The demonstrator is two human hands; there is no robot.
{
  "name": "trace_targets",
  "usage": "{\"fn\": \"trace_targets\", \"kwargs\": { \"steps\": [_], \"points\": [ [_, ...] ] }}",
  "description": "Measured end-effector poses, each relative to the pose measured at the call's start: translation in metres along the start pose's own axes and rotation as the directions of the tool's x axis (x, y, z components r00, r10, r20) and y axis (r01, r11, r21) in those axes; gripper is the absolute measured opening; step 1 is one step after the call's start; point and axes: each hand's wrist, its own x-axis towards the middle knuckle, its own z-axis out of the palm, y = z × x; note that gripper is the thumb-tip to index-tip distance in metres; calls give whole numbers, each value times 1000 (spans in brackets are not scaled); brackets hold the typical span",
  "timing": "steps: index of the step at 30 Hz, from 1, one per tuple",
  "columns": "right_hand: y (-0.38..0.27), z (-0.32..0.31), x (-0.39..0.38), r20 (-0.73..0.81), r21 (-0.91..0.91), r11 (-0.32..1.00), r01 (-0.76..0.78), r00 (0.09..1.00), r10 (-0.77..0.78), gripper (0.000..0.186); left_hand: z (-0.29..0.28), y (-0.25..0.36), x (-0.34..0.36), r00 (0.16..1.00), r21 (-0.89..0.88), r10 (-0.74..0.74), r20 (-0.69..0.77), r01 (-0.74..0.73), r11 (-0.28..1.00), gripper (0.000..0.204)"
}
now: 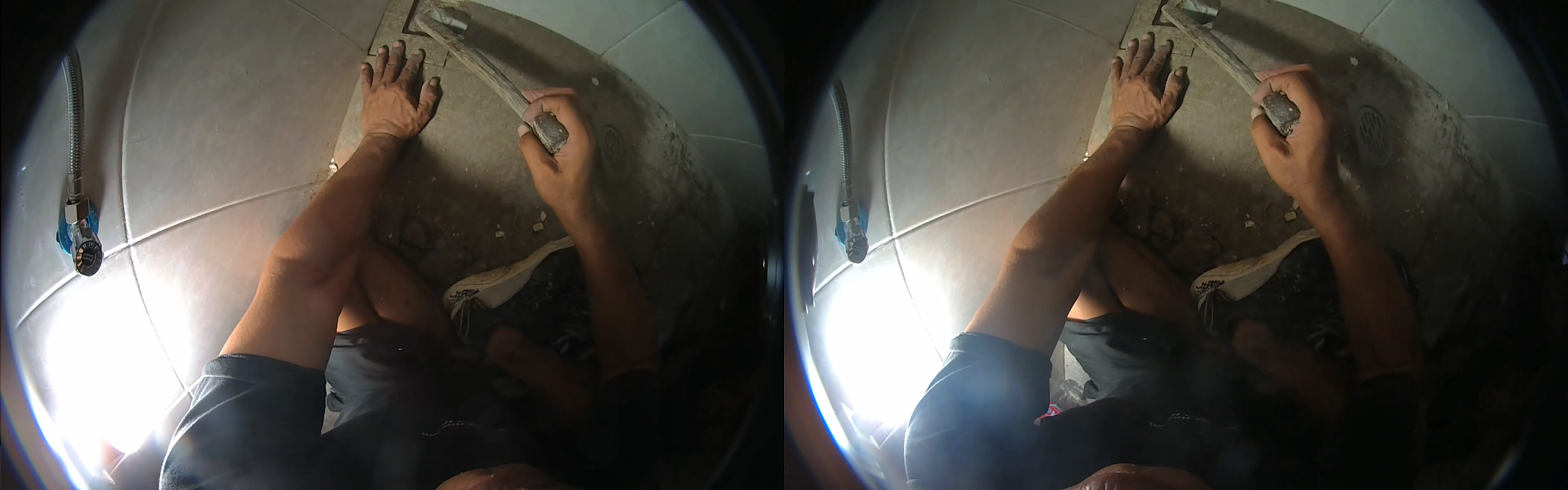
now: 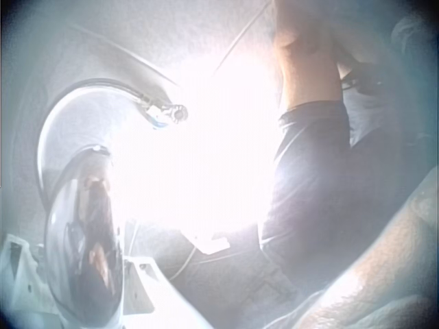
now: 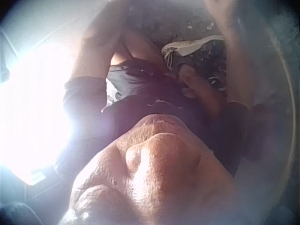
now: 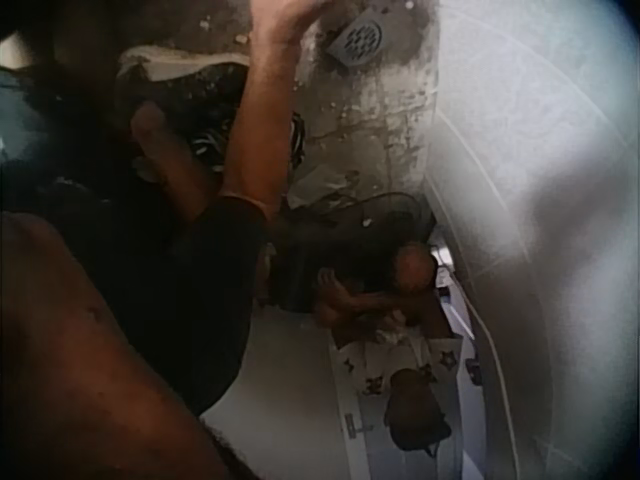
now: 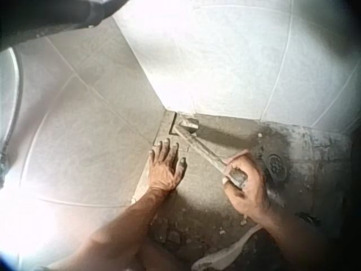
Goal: The person prepares a floor drain by applying cement to its base using a trowel. They then place the drain into a hole in the tiled floor and press it down to secure it.
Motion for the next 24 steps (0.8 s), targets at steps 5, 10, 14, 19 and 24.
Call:
{"fn": "trace_targets", "kwargs": {
  "steps": [5, 10, 14, 19, 24],
  "points": [
    [-3, -3, -2, 22, -48, 998, 43, 999, -42, 25, 2, -2, 0, 1000, 6, 5, -15, -5, 1000, 67],
    [-10, -3, -3, 44, -87, 995, 49, 998, -45, 24, 2, -2, 0, 1000, -13, 9, -17, -9, 1000, 67],
    [-7, 0, -8, 45, -73, 996, 55, 998, -52, 26, 3, -5, 0, 1000, 23, 14, -20, -13, 1000, 66],
    [-30, 9, -36, 142, -127, 990, 60, 989, -42, 36, 1, -2, 0, 1000, -39, 5, -18, -6, 999, 64],
    [-36, 29, -63, 358, -216, 973, -82, 920, 157, 35, 0, -6, 1, 997, -109, 13, -71, -21, 994, 62]
  ]
}}
